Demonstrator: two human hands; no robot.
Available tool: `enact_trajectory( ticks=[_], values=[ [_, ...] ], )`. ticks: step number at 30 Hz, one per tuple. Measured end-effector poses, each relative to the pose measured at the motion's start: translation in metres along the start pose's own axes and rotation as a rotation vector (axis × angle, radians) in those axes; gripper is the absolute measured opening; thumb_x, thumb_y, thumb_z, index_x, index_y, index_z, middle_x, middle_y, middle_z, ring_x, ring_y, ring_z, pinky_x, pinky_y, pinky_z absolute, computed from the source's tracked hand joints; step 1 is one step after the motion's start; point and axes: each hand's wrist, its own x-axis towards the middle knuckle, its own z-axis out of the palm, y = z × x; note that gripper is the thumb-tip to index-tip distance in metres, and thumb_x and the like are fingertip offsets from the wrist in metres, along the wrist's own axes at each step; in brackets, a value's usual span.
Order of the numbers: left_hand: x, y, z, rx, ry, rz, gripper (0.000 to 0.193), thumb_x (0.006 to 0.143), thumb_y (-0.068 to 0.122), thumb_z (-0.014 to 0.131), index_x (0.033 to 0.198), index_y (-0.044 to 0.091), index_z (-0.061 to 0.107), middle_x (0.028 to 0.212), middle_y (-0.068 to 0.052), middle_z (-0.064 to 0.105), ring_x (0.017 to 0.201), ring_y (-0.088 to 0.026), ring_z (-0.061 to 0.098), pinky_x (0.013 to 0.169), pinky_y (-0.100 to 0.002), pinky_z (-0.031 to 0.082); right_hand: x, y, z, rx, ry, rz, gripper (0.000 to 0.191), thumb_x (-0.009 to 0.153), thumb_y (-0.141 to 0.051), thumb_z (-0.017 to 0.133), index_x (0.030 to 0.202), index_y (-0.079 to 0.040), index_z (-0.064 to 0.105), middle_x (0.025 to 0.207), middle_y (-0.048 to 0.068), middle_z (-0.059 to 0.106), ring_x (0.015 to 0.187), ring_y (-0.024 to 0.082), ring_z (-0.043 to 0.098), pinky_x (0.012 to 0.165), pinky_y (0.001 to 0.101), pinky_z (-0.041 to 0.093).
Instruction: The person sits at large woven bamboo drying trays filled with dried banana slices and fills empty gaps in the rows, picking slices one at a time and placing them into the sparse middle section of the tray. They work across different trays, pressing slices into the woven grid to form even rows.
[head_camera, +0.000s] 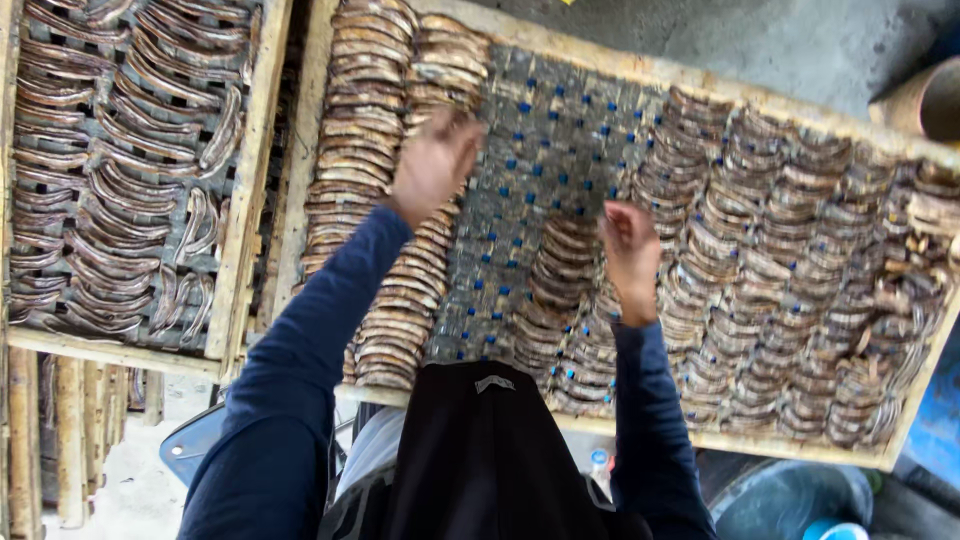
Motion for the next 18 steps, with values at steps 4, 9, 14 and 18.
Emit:
enact_trajectory(
  ticks=[4, 9, 14, 18],
  values=[
    [-0.113, 0.085, 0.017, -0.146, -0.262, 0.091, 0.019, 0.097, 0.015, 0.072, 0.113, 0.007, 0.067, 0.111, -0.014, 0.062, 0.097, -0.03, 0.064, 0.082, -0.043, 0.057, -0.127, -0.014, -0.04, -0.168, -0.034, 0.2, 0.032, 0.093, -0.012, 0.079, 0.122, -0.004, 0.067, 0.108, 0.008, 0.069, 0.09, 0.016, 0.066, 0.08, 0.0286, 0.056],
    [-0.227, 0.155, 0.014, -0.267, -0.434, -0.007, 0.025, 0.093, 0.024, 0.076, 0.115, 0.014, 0.07, 0.124, -0.008, 0.062, 0.106, -0.028, 0.066, 0.091, -0.044, 0.056, -0.23, -0.042, -0.024, -0.237, -0.311, -0.036, 0.052, 0.08, -0.021, 0.089, 0.125, -0.007, 0.068, 0.126, 0.012, 0.066, 0.119, 0.03, 0.063, 0.099, 0.0412, 0.053],
    [-0.269, 0.184, 0.013, -0.258, -0.508, -0.03, 0.04, 0.084, 0.028, 0.08, 0.12, 0.014, 0.071, 0.129, -0.011, 0.059, 0.114, -0.034, 0.061, 0.094, -0.047, 0.051, -0.248, -0.048, -0.019, -0.437, -0.531, -0.144, 0.065, 0.067, -0.032, 0.092, 0.124, -0.011, 0.067, 0.127, 0.016, 0.056, 0.117, 0.04, 0.053, 0.098, 0.0498, 0.046],
    [-0.276, 0.21, 0.02, -0.213, -0.454, -0.026, 0.047, 0.082, 0.031, 0.081, 0.124, 0.013, 0.07, 0.131, -0.011, 0.058, 0.119, -0.033, 0.057, 0.098, -0.049, 0.047, -0.23, -0.034, -0.022, -0.582, -0.653, -0.34, 0.061, 0.078, -0.042, 0.086, 0.128, -0.015, 0.064, 0.127, 0.016, 0.052, 0.116, 0.041, 0.052, 0.099, 0.0521, 0.043]
  ],
)
